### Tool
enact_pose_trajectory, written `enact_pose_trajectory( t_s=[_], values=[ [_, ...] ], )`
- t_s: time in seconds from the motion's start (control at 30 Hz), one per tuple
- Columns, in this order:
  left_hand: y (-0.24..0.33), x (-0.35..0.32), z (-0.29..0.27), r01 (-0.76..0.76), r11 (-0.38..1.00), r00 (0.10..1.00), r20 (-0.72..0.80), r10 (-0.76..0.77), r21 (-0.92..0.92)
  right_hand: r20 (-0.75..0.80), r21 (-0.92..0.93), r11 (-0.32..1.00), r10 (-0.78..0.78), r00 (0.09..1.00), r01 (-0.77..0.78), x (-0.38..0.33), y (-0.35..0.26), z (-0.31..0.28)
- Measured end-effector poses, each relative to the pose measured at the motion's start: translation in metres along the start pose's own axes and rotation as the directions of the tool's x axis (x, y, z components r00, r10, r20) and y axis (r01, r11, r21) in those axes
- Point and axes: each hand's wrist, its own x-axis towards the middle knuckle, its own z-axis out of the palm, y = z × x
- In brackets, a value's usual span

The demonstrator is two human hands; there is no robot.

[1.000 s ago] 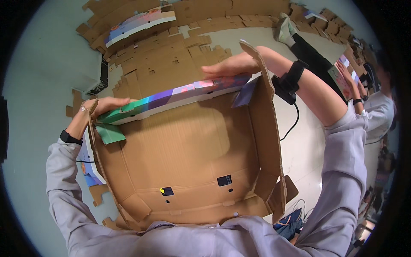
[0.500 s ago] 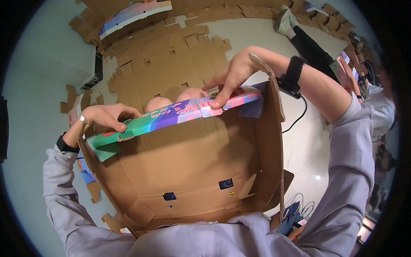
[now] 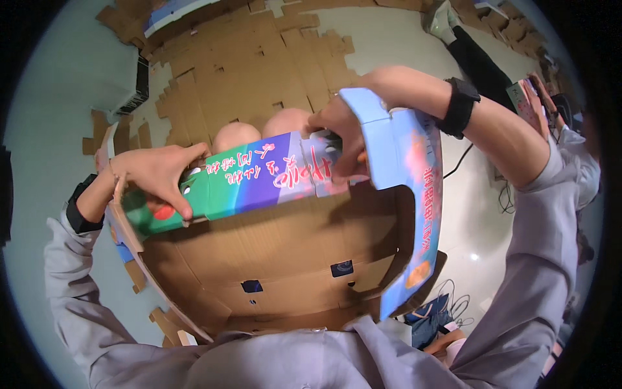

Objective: The person assembles flat cardboard pieces into boxes by folding and interlocking the flaps. They handle multiple printed cardboard units, folding side panels and securing them to form box shapes, then place the finished units aside.

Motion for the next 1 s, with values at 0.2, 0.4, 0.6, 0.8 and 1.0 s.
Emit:
enact_pose_trajectory(
  t_s=[0.2,0.4,0.6,0.8,1.0],
  values=[
    [-0.088,-0.067,0.003,-0.476,0.653,0.817,-0.572,0.079,-0.589,-0.659,0.644,0.62,0.153,0.736,0.448,-0.056,0.12,0.011],
    [-0.166,-0.166,0.149,-0.801,0.381,0.315,-0.867,-0.386,-0.461,-0.736,0.605,0.07,0.431,0.523,0.793,-0.145,0.183,0.172],
    [-0.126,-0.163,0.361,-0.744,0.269,0.382,-0.719,-0.581,-0.612,-0.379,0.903,0.109,0.659,0.649,0.416,-0.161,0.103,0.369],
    [-0.103,-0.129,0.47,-0.833,-0.026,0.383,-0.541,-0.749,-0.553,-0.374,0.755,-0.115,0.733,0.569,0.645,-0.064,0.055,0.463],
    [-0.049,-0.072,0.509,-0.869,-0.154,0.465,-0.669,-0.579,-0.47,-0.568,-0.061,-0.717,0.597,0.567,0.694,-0.019,-0.019,0.457]
  ],
)
